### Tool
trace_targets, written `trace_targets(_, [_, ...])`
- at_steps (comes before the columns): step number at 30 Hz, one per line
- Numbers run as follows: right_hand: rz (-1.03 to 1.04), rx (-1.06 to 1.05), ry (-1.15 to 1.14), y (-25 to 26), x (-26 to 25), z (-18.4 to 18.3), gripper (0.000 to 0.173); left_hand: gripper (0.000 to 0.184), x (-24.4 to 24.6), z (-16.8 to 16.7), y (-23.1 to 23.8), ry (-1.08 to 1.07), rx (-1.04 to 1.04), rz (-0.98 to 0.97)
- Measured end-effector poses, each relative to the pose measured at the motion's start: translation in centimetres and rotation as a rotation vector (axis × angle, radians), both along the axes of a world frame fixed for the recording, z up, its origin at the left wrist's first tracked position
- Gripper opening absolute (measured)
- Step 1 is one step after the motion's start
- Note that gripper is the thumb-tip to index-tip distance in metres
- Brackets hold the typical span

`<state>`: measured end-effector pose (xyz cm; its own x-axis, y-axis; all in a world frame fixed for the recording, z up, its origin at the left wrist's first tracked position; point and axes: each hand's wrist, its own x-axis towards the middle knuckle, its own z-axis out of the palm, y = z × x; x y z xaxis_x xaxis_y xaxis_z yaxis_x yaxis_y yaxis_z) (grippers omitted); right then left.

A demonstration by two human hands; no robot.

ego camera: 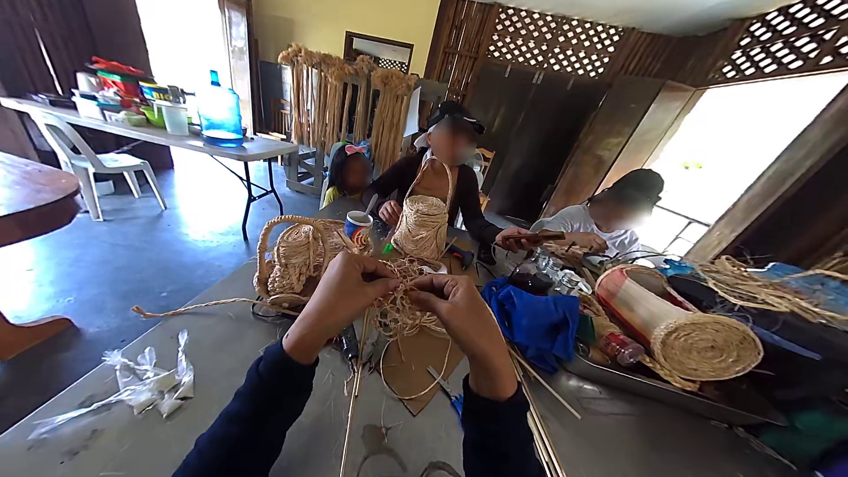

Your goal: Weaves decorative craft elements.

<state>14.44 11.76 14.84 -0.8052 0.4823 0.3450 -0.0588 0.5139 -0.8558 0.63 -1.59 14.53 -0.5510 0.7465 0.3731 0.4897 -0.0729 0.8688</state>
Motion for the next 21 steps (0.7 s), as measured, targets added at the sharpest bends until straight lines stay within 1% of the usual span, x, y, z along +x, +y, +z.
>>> trace_targets(4, [-0.01, 0.012, 0.007, 0.1, -0.2, -0.3, 0.004, 0.006, 0.0, 0.1, 0.0, -0.005, -0.019, 0.015])
trace_targets(7, [-0.001, 0.049, -0.013, 0.4, -0.2, -0.5, 0.004, 0.005, 0.1, 0.0, 0.1, 0.003, -0.02, 0.042])
trace_targets(12, [0.039, 0.032, -0.058, 0.6, 0.1, -0.3, 0.004, 0.006, 0.4, -0.2, 0.5, -0.005, -0.001, 0.01])
trace_targets(15, [0.063, -0.053, -0.01, 0.4, 0.2, 0.0, 0.012, 0.006, 0.5, -0.2, 0.6, 0.022, -0.015, 0.014])
trace_targets(19, [0.004, -0.073, 0.075, -0.1, -0.6, -0.4, 0.008, 0.006, 0.7, -0.3, 0.6, 0.051, -0.031, 0.018])
trace_targets(21, [-0.015, -0.079, 0.101, -0.3, -0.9, -0.6, 0.007, 0.007, 0.7, -0.3, 0.6, 0.105, -0.038, 0.032])
